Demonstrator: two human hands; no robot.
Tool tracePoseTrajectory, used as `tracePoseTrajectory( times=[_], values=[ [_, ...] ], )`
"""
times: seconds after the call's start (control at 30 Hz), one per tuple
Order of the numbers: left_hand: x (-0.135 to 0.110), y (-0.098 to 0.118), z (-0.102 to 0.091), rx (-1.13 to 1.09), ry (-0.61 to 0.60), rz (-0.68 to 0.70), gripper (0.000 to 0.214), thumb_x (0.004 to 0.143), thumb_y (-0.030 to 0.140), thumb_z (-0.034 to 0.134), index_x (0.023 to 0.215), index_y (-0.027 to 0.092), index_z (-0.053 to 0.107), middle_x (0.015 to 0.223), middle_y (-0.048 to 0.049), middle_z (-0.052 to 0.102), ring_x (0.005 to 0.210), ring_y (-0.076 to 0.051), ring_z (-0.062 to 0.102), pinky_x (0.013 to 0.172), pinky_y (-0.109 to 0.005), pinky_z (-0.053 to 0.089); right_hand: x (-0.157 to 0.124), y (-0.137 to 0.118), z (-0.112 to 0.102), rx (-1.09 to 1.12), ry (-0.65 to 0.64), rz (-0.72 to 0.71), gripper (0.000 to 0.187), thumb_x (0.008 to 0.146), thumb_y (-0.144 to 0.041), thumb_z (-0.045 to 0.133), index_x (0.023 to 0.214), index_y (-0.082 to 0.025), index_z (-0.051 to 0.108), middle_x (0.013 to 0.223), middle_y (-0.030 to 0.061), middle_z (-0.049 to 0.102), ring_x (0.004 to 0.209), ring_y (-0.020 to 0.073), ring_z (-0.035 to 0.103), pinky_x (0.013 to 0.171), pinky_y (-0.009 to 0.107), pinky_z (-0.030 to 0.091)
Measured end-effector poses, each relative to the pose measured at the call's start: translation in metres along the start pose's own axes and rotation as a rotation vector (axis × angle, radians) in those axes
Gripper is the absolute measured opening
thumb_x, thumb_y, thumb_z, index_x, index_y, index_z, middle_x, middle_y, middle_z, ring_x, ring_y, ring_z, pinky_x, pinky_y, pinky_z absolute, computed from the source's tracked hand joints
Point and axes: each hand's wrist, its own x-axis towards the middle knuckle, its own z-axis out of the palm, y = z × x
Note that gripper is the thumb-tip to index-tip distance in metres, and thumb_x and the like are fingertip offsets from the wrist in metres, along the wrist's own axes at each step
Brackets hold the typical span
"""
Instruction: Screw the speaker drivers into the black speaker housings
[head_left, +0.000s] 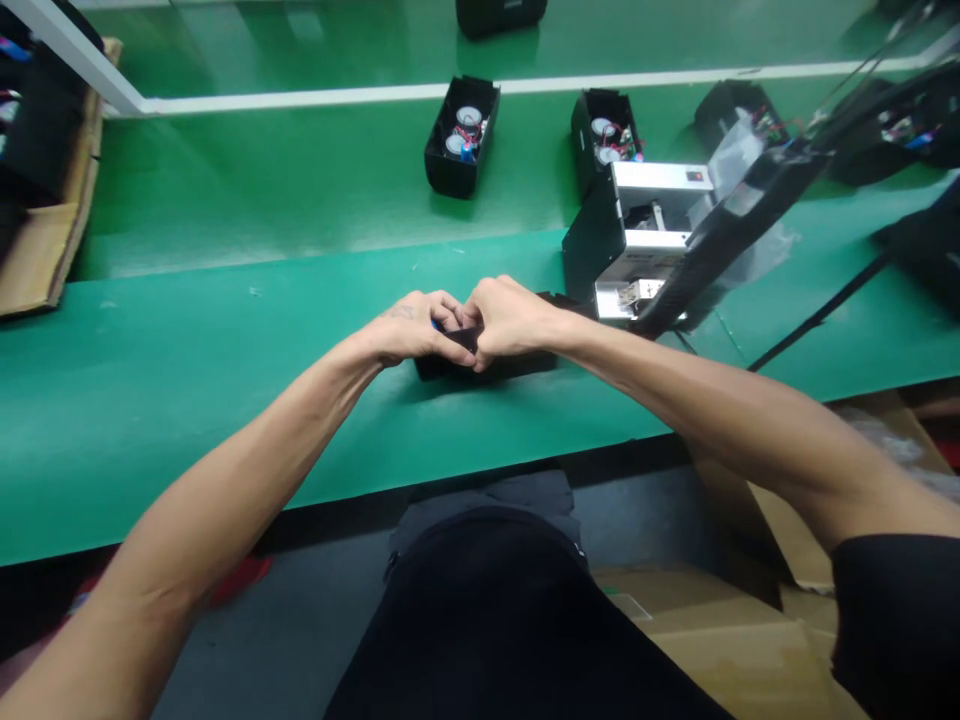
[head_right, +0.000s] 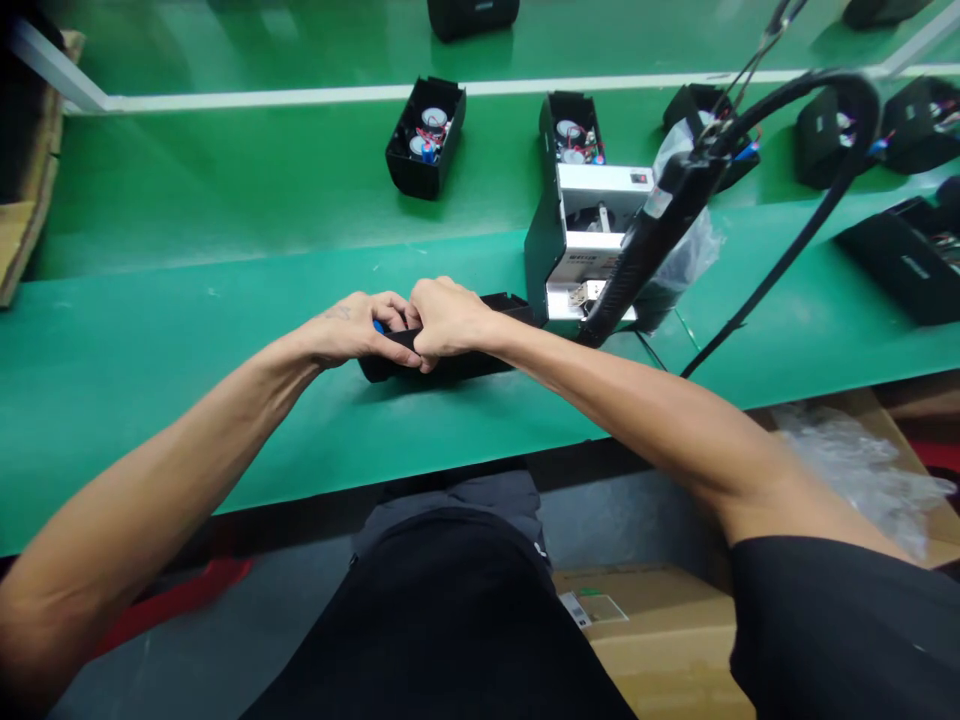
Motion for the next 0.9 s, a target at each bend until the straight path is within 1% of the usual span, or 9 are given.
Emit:
tracePoseTrajectory(
  times=[0.1,0.17,0.23,0.3,0.37,0.43,0.53,0.73,0.9],
  values=[
    [-0.01,-0.007,0.009,0.086,0.018,0.092,0.038,0.051,0.039,0.096,0.072,0.02,0.071,0.099,-0.0018,0.071,0.091,-0.02,0.065,0.088,-0.037,0.051,-0.027,0.004,0.009,-0.062,0.077,-0.17,0.019,0.071,-0.025,0.085,0.086,-0.015,0.077,0.073,0.0047,0.071,0.075,0.0214,0.064,0.068,0.032,0.046],
    [-0.023,-0.013,0.022,0.249,0.081,0.219,0.033,0.056,0.037,0.096,0.073,0.021,0.072,0.104,-0.0035,0.073,0.105,-0.027,0.066,0.099,-0.046,0.05,-0.056,0.015,0.018,-0.045,0.298,-0.302,0.023,0.079,-0.021,0.079,0.101,-0.018,0.077,0.094,0.0086,0.077,0.092,0.0255,0.069,0.083,0.037,0.051],
    [-0.04,-0.019,0.038,0.46,0.176,0.374,0.024,0.063,0.033,0.094,0.074,0.024,0.075,0.115,-0.0049,0.074,0.129,-0.037,0.057,0.111,-0.057,0.042,-0.087,0.036,0.027,0.08,0.729,-0.281,0.033,0.086,-0.022,0.075,0.12,-0.022,0.071,0.115,0.0088,0.075,0.11,0.0259,0.067,0.095,0.041,0.053],
    [-0.055,-0.026,0.054,0.608,0.254,0.468,0.016,0.071,0.027,0.089,0.082,0.027,0.077,0.122,-0.0044,0.074,0.142,-0.041,0.047,0.114,-0.065,0.037,-0.111,0.065,0.032,0.143,1.266,-0.057,0.029,0.091,-0.027,0.072,0.118,-0.022,0.068,0.113,0.0086,0.07,0.106,0.0248,0.067,0.095,0.043,0.055],
    [-0.065,-0.03,0.064,0.671,0.298,0.515,0.012,0.079,0.024,0.084,0.086,0.029,0.077,0.124,-0.0039,0.074,0.146,-0.041,0.044,0.116,-0.068,0.036,-0.122,0.097,0.032,0.149,1.557,0.187,0.04,0.09,-0.038,0.073,0.125,-0.021,0.063,0.118,0.0108,0.065,0.103,0.0253,0.065,0.092,0.046,0.056],
    [-0.069,-0.032,0.069,0.686,0.315,0.531,0.009,0.082,0.023,0.082,0.087,0.029,0.076,0.124,-0.0039,0.074,0.146,-0.041,0.045,0.116,-0.069,0.036,-0.122,0.125,0.029,0.177,1.518,0.326,0.045,0.091,-0.048,0.07,0.125,-0.021,0.061,0.116,0.0115,0.064,0.101,0.0258,0.064,0.091,0.048,0.056],
    [-0.068,-0.031,0.067,0.686,0.333,0.539,0.009,0.082,0.023,0.081,0.086,0.029,0.076,0.124,-0.0042,0.075,0.145,-0.041,0.047,0.116,-0.07,0.038,-0.108,0.144,0.029,0.453,1.289,0.304,0.036,0.091,-0.054,0.068,0.107,-0.022,0.062,0.094,0.0054,0.068,0.085,0.0221,0.067,0.085,0.045,0.058],
    [-0.066,-0.034,0.066,0.671,0.38,0.574,0.007,0.083,0.024,0.079,0.086,0.028,0.075,0.117,-0.0047,0.077,0.141,-0.041,0.052,0.111,-0.068,0.042,-0.094,0.13,0.041,0.887,1.229,0.135,0.036,0.081,-0.042,0.079,0.104,-0.025,0.057,0.066,-0.0069,0.06,0.057,0.0152,0.058,0.066,0.036,0.055],
    [-0.063,-0.038,0.071,0.69,0.417,0.589,0.005,0.086,0.024,0.076,0.087,0.028,0.074,0.116,-0.0054,0.077,0.138,-0.043,0.053,0.107,-0.069,0.043,-0.112,0.126,0.007,0.809,1.515,0.025,0.04,0.087,-0.045,0.071,0.119,-0.028,0.053,0.059,-0.0101,0.047,0.046,0.013,0.047,0.052,0.032,0.044]
  ],
)
